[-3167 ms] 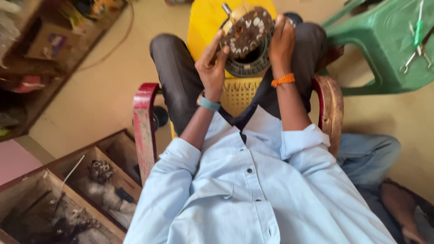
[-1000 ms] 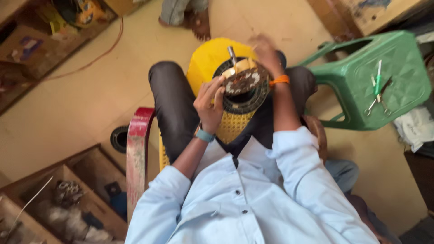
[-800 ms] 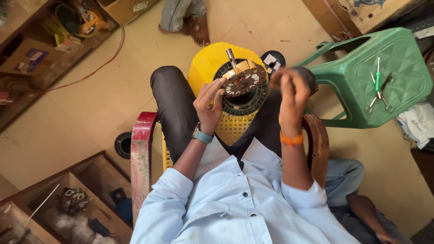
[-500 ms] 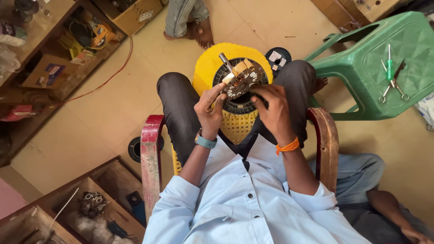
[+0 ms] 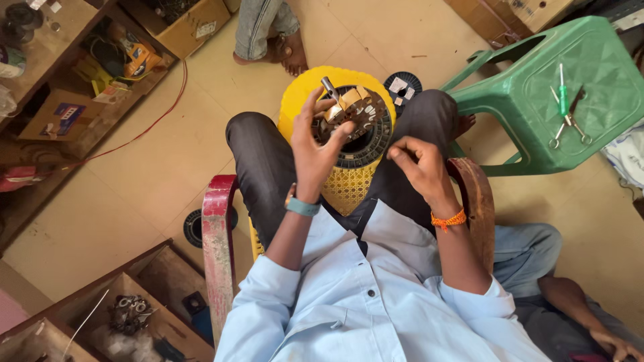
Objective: The person sits and repeatedly places small white rectangular blocks into slots on a circular metal component. They rotate the component to access different slots and continue inserting blocks throughout the clip.
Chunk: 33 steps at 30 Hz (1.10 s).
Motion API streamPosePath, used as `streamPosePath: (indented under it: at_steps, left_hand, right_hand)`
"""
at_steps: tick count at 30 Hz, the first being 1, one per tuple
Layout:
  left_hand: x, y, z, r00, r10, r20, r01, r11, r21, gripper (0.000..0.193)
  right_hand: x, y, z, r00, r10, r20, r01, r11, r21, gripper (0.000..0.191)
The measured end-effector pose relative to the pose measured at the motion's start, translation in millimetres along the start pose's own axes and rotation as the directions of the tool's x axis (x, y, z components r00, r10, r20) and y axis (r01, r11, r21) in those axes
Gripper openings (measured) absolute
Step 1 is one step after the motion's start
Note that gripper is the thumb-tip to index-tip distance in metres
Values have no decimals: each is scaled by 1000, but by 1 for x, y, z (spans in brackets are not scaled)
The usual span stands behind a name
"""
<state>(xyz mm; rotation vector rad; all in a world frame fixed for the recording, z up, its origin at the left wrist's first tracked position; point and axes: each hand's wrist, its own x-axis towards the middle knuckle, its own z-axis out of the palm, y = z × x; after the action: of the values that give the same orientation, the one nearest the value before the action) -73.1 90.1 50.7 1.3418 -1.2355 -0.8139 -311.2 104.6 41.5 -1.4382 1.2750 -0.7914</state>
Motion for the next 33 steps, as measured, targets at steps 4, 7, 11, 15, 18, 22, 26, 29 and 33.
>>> streamPosePath:
  at_steps: [4, 7, 11, 15, 18, 22, 26, 29, 33]
  left_hand:
    - [11, 7, 23, 995, 69, -75, -62, 994, 94, 51]
    - [11, -2, 26, 994, 32, -107, -27, 999, 44, 40]
    - [8, -12, 25, 996, -25, -88, 25, 1000, 4, 37]
    - [12, -2, 24, 993, -115, -32, 112, 991, -80, 31]
    - [21, 12, 15, 994, -99, 39, 102, 992, -77, 39]
    - [30, 25, 1, 997, 53, 52, -49, 997, -63, 58]
    - [36, 28, 2, 998, 5, 60, -7, 1000, 30, 47]
    - [38, 27, 5, 988, 123, 93, -128, 990, 52, 33]
    - [37, 23, 7, 993, 80, 84, -80, 997, 8, 25]
  right_hand:
    - [-2, -12, -6, 991, 116, 66, -118, 993, 25, 21]
    - [7, -33, -17, 989, 57, 137, -62, 997, 34, 20]
    - [40, -77, -39, 980, 21, 197, 0, 995, -104, 20]
    - [92, -113, -47, 971, -50, 235, 140, 914, -381, 21]
    - [112, -120, -40, 965, -57, 257, 161, 901, -404, 21]
    - [109, -106, -34, 956, 54, 288, 55, 933, -357, 22]
    - [95, -88, -43, 962, 32, 271, 52, 953, -299, 21]
    - [86, -80, -55, 979, 95, 179, -40, 957, -286, 20]
    - [82, -74, -64, 983, 66, 172, -16, 961, -275, 19]
